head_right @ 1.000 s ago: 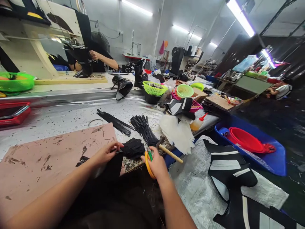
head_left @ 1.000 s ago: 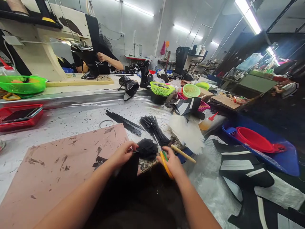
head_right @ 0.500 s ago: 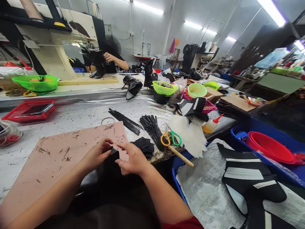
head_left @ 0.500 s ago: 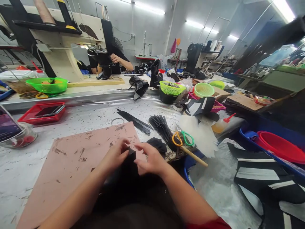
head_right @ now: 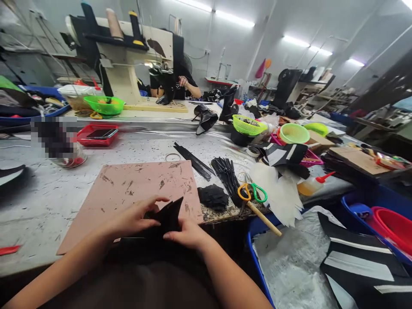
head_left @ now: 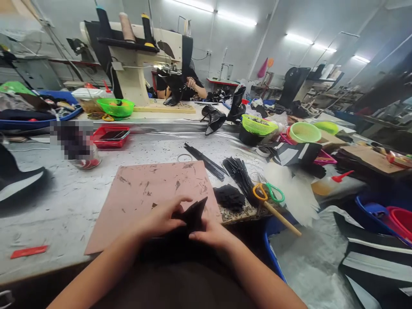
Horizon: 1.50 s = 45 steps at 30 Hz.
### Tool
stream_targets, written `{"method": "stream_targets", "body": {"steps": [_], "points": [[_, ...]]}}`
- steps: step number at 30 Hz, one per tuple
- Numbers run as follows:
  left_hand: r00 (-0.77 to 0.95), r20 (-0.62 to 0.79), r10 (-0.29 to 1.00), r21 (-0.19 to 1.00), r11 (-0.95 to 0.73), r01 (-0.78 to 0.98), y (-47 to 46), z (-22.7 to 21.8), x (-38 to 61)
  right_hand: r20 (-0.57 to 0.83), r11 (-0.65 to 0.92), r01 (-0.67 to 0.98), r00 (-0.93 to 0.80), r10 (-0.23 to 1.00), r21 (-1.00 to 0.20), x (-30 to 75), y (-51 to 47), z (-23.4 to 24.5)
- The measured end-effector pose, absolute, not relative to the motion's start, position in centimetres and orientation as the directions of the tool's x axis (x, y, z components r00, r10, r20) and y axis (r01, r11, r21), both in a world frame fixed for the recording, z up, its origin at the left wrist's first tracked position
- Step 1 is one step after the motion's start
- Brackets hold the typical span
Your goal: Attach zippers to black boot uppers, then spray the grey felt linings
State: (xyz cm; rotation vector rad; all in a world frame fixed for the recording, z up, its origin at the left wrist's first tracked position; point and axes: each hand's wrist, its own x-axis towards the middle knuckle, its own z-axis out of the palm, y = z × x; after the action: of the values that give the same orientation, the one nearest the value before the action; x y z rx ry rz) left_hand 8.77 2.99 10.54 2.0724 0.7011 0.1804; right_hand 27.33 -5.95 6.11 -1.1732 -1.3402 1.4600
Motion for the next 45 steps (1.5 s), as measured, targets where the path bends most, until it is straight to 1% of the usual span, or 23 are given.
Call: {"method": "stream_targets", "body": {"steps": [2,5,7,9,12,14,16,18,19,21,24,26,27,29,30,32,34,36,38,40,42,44,45], "points": [[0.813,-0.238,0.532,0.71,-0.476,0.519,2.8,10.6,6.7,-0.095,-0.082,0.06,-0.256,0.962,-0.995,26.4,-7.4,5.9],[0.77,-0.361,0.526,0.58,-0.52,0.627,2.6,10.6,3.1,-0.045,-0.049,-0.015,-0.185,0.982,-0.999,25.6,-9.4,6.5],[0.776,-0.375,0.508,0.596,-0.509,0.621,2.2,10.7,0.8,-0.045,-0.046,0.0,-0.154,0.987,-0.999,25.2,-10.9,7.6],[0.801,-0.323,0.504,0.676,-0.47,0.568,1.2,11.2,-1.2,-0.044,-0.031,0.095,-0.135,0.99,-0.995,24.8,-12.6,9.2],[0.813,-0.159,0.56,0.812,-0.394,0.43,-0.6,12.9,-3.0,0.047,0.052,0.266,-0.025,0.999,-0.962,24.3,-15.0,12.4],[0.788,-0.021,0.616,0.866,-0.383,0.322,-1.2,14.5,-3.5,0.14,0.116,0.331,0.049,0.989,-0.937,24.2,-15.1,15.0],[0.688,0.162,0.708,0.865,-0.437,0.246,-0.5,16.1,-3.5,0.239,0.186,0.368,0.104,0.965,-0.911,24.0,-13.2,17.9],[0.502,0.374,0.78,0.81,-0.538,0.232,1.3,17.7,-3.1,0.366,0.264,0.454,0.152,0.918,-0.851,23.5,-9.3,20.7],[0.392,0.475,0.788,0.77,-0.588,0.248,2.4,18.6,-2.8,0.428,0.311,0.518,0.121,0.896,-0.797,23.2,-6.8,22.1],[0.205,0.642,0.739,0.668,-0.67,0.325,4.7,20.3,-2.3,0.583,0.439,0.559,0.1,0.807,-0.704,22.2,-1.9,24.3],[-0.005,0.823,0.568,0.487,-0.701,0.521,6.3,22.9,-2.2,0.807,0.614,0.592,0.11,0.581,-0.523,20.7,2.9,26.3],[-0.062,0.906,0.418,0.362,-0.694,0.623,5.8,23.7,-2.7,0.892,0.613,0.669,0.181,0.414,-0.42,20.0,3.6,26.2],[-0.062,0.935,0.348,0.302,-0.696,0.651,5.3,23.6,-3.0,0.91,0.584,0.71,0.209,0.358,-0.393,19.9,3.3,25.5],[-0.026,0.966,0.258,0.208,-0.707,0.676,4.0,21.7,-3.5,0.916,0.535,0.76,0.202,0.346,-0.369,20.0,2.2,23.1],[0.003,0.967,0.254,0.186,-0.714,0.675,3.4,20.0,-3.7,0.899,0.524,0.763,0.168,0.404,-0.378,20.3,1.5,21.2],[0.072,0.938,0.338,0.214,-0.731,0.648,2.2,15.3,-3.8,0.82,0.542,0.72,0.063,0.569,-0.432,21.1,0.2,16.6],[0.185,0.808,0.559,0.362,-0.719,0.594,1.3,10.0,-3.5,0.629,0.499,0.619,-0.011,0.777,-0.606,22.0,-1.0,11.8],[0.341,0.576,0.743,0.562,-0.663,0.494,0.6,5.5,-3.0,0.456,0.336,0.6,0.054,0.888,-0.726,22.8,-2.3,7.7],[0.405,0.322,0.856,0.739,-0.495,0.457,0.1,2.9,-2.4,0.341,0.196,0.605,0.133,0.931,-0.772,23.3,-3.5,5.1],[0.392,0.123,0.912,0.833,-0.309,0.458,0.3,2.1,-1.9,0.278,0.107,0.604,0.198,0.94,-0.79,23.6,-4.1,4.0],[0.365,-0.004,0.931,0.861,-0.182,0.474,1.0,2.5,-1.5,0.229,0.033,0.599,0.254,0.94,-0.8,23.7,-4.0,3.6],[0.35,-0.08,0.933,0.852,-0.118,0.51,2.0,3.2,-1.1,0.186,-0.062,0.611,0.334,0.924,-0.789,23.7,-3.3,3.7],[0.34,-0.103,0.935,0.838,-0.103,0.536,2.5,3.4,-1.0,0.205,-0.094,0.626,0.388,0.899,-0.774,23.6,-2.9,3.8]]}}
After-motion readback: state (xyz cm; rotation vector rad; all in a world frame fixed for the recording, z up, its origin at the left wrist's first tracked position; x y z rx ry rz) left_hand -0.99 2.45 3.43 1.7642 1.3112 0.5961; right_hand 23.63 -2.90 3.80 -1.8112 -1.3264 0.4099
